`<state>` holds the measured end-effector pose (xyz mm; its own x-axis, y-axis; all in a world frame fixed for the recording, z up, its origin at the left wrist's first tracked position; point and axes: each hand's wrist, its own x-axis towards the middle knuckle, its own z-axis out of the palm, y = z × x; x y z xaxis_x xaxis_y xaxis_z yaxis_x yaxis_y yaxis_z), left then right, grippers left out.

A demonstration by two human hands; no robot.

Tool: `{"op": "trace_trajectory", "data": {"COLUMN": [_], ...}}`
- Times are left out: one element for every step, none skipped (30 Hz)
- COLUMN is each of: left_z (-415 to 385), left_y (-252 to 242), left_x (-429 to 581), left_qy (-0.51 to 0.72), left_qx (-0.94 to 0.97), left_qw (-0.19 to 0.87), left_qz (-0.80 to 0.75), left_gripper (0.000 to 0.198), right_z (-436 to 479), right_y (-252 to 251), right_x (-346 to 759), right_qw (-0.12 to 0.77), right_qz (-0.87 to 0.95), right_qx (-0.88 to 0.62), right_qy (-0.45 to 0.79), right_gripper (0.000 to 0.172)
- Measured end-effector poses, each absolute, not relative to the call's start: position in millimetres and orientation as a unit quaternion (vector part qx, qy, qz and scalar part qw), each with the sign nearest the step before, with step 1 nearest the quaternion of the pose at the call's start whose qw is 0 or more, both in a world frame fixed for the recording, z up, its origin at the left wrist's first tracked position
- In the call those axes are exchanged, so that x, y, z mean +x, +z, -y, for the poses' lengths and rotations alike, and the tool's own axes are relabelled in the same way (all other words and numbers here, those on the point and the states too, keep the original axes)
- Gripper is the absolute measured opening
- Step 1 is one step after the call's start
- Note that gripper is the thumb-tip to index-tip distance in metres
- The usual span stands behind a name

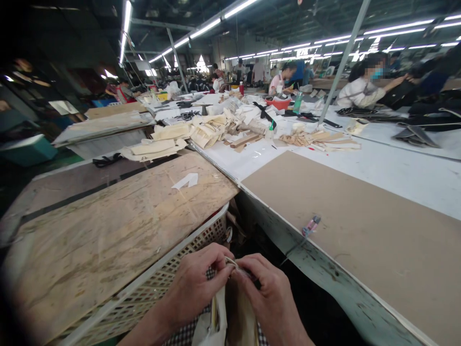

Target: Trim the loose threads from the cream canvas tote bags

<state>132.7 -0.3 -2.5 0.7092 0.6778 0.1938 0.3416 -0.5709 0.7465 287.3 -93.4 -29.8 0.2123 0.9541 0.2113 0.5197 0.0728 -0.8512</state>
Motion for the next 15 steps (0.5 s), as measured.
{"op": "trace_trajectory", "data": {"left_z": [1.1, 2.6, 4.9, 7.8, 11.1, 14.7, 18.3, 21.8, 25.1, 28.3, 31.6, 35.3, 39.7, 44.7, 50.3], "left_y": [-0.8, 0.6, 1.7, 2.6, 3.5, 4.4, 5.7, 7.2, 9.0, 10.6, 11.9, 12.4, 11.9, 10.4, 8.2], "left_x": [131.6, 130.2, 128.5, 126.5, 124.2, 121.5, 118.4, 114.9, 110.7, 105.8, 100.1, 93.6, 86.4, 78.6, 70.6], "left_qy": [0.229, 0.223, 0.223, 0.227, 0.231, 0.230, 0.222, 0.207, 0.188, 0.171, 0.162, 0.165, 0.176, 0.190, 0.204], "left_qx": [0.847, 0.834, 0.814, 0.791, 0.767, 0.745, 0.727, 0.715, 0.708, 0.704, 0.703, 0.706, 0.714, 0.727, 0.744], "left_qw": [0.375, 0.403, 0.434, 0.465, 0.494, 0.520, 0.545, 0.569, 0.590, 0.608, 0.618, 0.616, 0.602, 0.576, 0.542], "left_qz": [-0.301, -0.305, -0.314, -0.326, -0.338, -0.348, -0.353, -0.350, -0.340, -0.324, -0.312, -0.308, -0.312, -0.323, -0.334], "left_gripper": [0.016, 0.017, 0.023, 0.033, 0.044, 0.056, 0.066, 0.073, 0.075, 0.073, 0.064, 0.051, 0.037, 0.027, 0.021], "right_z": [93.0, 92.7, 92.4, 92.2, 91.8, 91.3, 90.6, 89.4, 88.0, 86.1, 84.0, 81.8, 79.6, 77.6, 76.0], "right_y": [-30.7, -31.7, -32.5, -32.7, -32.3, -31.0, -28.9, -26.2, -23.3, -20.4, -18.0, -16.4, -15.8, -16.2, -17.5], "right_x": [289.0, 290.5, 291.7, 292.4, 292.7, 292.5, 292.2, 291.9, 291.8, 292.1, 292.9, 294.1, 295.6, 297.2, 298.6], "right_qw": [0.437, 0.424, 0.410, 0.397, 0.385, 0.373, 0.359, 0.343, 0.328, 0.314, 0.300, 0.288, 0.278, 0.269, 0.261], "right_qz": [0.589, 0.598, 0.605, 0.611, 0.617, 0.625, 0.635, 0.647, 0.659, 0.672, 0.683, 0.693, 0.701, 0.705, 0.706], "right_qx": [-0.640, -0.645, -0.651, -0.656, -0.661, -0.662, -0.661, -0.657, -0.653, -0.647, -0.642, -0.638, -0.637, -0.639, -0.644], "right_qy": [0.230, 0.217, 0.205, 0.194, 0.185, 0.180, 0.177, 0.177, 0.177, 0.177, 0.178, 0.174, 0.163, 0.150, 0.136], "right_gripper": [0.015, 0.016, 0.017, 0.018, 0.019, 0.021, 0.024, 0.027, 0.029, 0.030, 0.029, 0.028, 0.028, 0.027, 0.027]}}
